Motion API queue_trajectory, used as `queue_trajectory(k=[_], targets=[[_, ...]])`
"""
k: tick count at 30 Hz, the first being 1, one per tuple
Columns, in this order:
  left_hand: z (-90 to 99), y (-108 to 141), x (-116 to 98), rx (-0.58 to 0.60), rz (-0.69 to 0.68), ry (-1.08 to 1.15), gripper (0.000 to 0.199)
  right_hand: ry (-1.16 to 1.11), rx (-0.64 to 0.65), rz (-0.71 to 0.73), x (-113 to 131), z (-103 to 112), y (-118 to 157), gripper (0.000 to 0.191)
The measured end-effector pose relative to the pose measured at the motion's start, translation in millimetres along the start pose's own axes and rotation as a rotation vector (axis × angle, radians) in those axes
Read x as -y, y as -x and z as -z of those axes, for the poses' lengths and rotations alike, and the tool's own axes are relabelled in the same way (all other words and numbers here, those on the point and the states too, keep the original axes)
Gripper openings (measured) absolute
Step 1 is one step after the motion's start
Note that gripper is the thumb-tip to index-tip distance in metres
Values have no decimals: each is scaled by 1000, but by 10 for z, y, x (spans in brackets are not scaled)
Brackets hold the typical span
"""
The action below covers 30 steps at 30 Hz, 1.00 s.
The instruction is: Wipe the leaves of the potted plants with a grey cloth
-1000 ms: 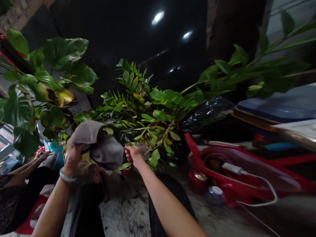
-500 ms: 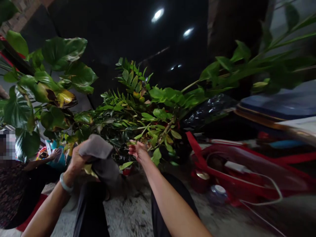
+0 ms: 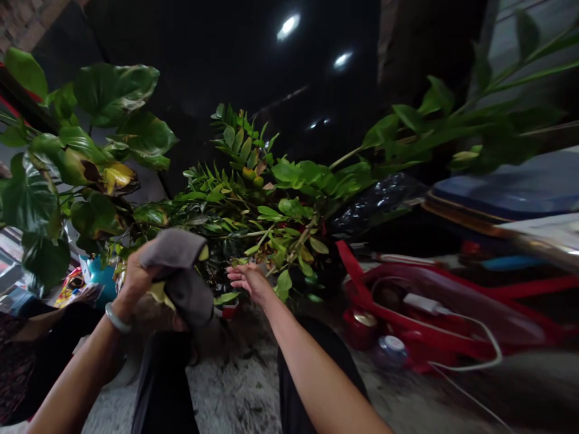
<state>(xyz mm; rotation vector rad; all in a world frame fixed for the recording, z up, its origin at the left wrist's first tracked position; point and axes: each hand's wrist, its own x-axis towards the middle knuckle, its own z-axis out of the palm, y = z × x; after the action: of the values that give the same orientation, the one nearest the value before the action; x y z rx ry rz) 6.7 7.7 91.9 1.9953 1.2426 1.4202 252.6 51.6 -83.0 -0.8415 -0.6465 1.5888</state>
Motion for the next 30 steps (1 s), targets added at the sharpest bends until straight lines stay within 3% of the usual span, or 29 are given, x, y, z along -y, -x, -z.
queue_trajectory(k=[2,4,8,10,11,13,15,17,19,21,23,25,26,28,30], targets=[[-18,-195,49,-134,-20,-27,44,-44,13,22,4,0,18,27],[-138,-157,196,-91,19,-33,47,-66,-24,40,-9,5,17,32],[-334,408,438,327,129,15,39,-48,-128,149,-19,42,-58,35],[-273,601,394,484,172,40,38,-33,-116,204,-1,52,-103,33],[-207,614,329,506,173,43,37,-32,-96,221,9,49,-119,33],[-50,470,156,419,130,28,37,-42,-51,242,22,24,-133,37],[67,190,15,236,56,6,36,-70,-17,246,24,-13,-124,42],[85,-52,-13,60,11,-8,37,-99,7,221,18,-41,-100,44],[-7,-108,88,-20,21,-13,37,-119,21,194,12,-47,-70,44],[-154,64,257,51,82,-11,38,-107,27,188,9,-32,-40,44],[-267,361,397,256,155,5,39,-65,17,187,12,-5,-17,43],[-279,600,435,432,185,44,41,-32,10,178,19,21,0,42],[-244,649,408,459,174,59,41,-28,10,174,24,31,6,40],[-120,569,288,360,106,61,39,-41,23,172,35,45,16,37],[6,315,150,129,25,24,38,-46,33,170,43,49,27,36]])
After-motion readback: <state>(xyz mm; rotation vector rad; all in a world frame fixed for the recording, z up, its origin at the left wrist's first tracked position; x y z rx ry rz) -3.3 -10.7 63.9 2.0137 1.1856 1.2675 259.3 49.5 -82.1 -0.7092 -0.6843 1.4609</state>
